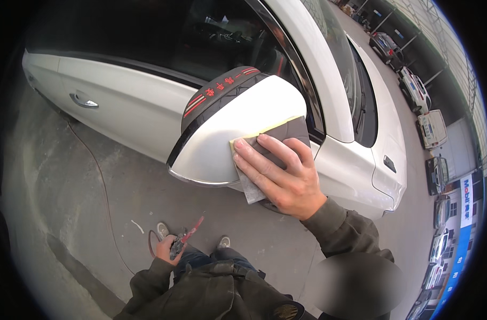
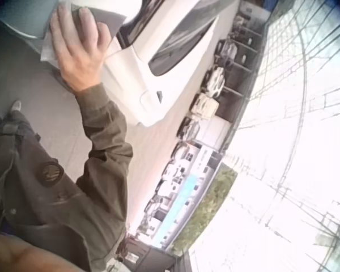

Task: The person walks to a white car and wipes the driver-side side mirror with a yellow sponge. The person repeatedly rubs the mirror housing and chrome trim while holding a red air hose in the other hand.

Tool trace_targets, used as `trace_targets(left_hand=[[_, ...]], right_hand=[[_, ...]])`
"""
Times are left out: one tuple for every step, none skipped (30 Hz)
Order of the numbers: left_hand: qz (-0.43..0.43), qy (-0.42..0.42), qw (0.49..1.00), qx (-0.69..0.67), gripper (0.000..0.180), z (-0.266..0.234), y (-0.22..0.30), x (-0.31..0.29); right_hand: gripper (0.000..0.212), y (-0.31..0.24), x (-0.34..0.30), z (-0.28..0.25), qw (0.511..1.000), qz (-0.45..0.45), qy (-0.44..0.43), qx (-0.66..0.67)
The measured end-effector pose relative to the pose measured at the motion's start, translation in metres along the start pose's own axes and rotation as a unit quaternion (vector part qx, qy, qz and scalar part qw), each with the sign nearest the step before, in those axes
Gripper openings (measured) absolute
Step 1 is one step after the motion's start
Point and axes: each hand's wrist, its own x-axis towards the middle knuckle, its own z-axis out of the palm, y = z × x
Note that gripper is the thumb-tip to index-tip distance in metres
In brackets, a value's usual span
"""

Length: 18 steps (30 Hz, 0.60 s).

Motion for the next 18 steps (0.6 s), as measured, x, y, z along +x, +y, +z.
trace_targets(left_hand=[[-0.003,0.012,1.000,0.000,0.025,0.012,0.007,-0.013],[-0.007,0.024,1.000,-0.005,0.024,0.026,0.015,-0.026],[-0.043,0.017,0.998,-0.038,0.025,0.041,0.027,-0.036],[-0.079,-0.006,0.996,-0.047,0.025,0.056,0.034,-0.048],[-0.100,-0.032,0.993,-0.061,0.029,0.071,0.043,-0.051],[-0.126,-0.059,0.988,-0.071,0.036,0.082,0.048,-0.057],[-0.120,-0.061,0.987,-0.085,0.037,0.092,0.052,-0.062],[-0.110,-0.066,0.987,-0.102,0.038,0.102,0.055,-0.064],[-0.099,-0.072,0.985,-0.118,0.040,0.111,0.059,-0.065],[-0.081,-0.079,0.986,-0.122,0.041,0.116,0.060,-0.065],[-0.065,-0.084,0.986,-0.126,0.042,0.116,0.061,-0.064],[-0.050,-0.087,0.987,-0.127,0.043,0.113,0.062,-0.064],[-0.031,-0.082,0.991,-0.105,0.042,0.110,0.064,-0.065],[-0.034,-0.073,0.991,-0.110,0.041,0.109,0.066,-0.065],[-0.036,-0.063,0.991,-0.115,0.040,0.107,0.069,-0.066],[-0.038,-0.054,0.991,-0.120,0.039,0.107,0.069,-0.069],[-0.034,-0.036,0.993,-0.109,0.036,0.108,0.069,-0.072],[-0.035,-0.023,0.994,-0.103,0.035,0.109,0.067,-0.078]], right_hand=[[0.045,-0.007,0.006,0.002,1.000,-0.009,0.004,0.019],[0.045,-0.009,0.014,0.003,0.999,-0.020,0.005,0.036],[0.045,-0.005,0.019,0.001,0.998,-0.036,0.005,0.051],[0.046,0.002,0.021,-0.006,0.996,-0.031,0.021,0.081],[0.046,0.013,0.024,-0.024,0.994,-0.023,0.038,0.098],[0.044,0.020,0.025,-0.034,0.991,-0.012,0.054,0.121],[0.041,0.028,0.020,-0.038,0.978,0.036,0.081,0.189],[0.039,0.038,0.011,-0.039,0.954,0.095,0.109,0.264],[0.036,0.045,0.002,-0.035,0.928,0.146,0.127,0.318],[0.034,0.049,-0.006,-0.037,0.912,0.193,0.136,0.335],[0.033,0.053,-0.011,-0.034,0.922,0.183,0.125,0.316],[0.033,0.057,-0.012,-0.029,0.931,0.172,0.116,0.300],[0.034,0.055,-0.010,-0.028,0.946,0.143,0.091,0.275],[0.033,0.051,-0.011,-0.029,0.922,0.191,0.040,0.334],[0.031,0.052,-0.012,-0.025,0.923,0.175,0.022,0.342],[0.031,0.054,-0.010,-0.021,0.924,0.159,0.004,0.349],[0.033,0.053,-0.006,-0.020,0.942,0.123,0.003,0.311],[0.035,0.056,-0.004,-0.017,0.946,0.103,0.005,0.308]])
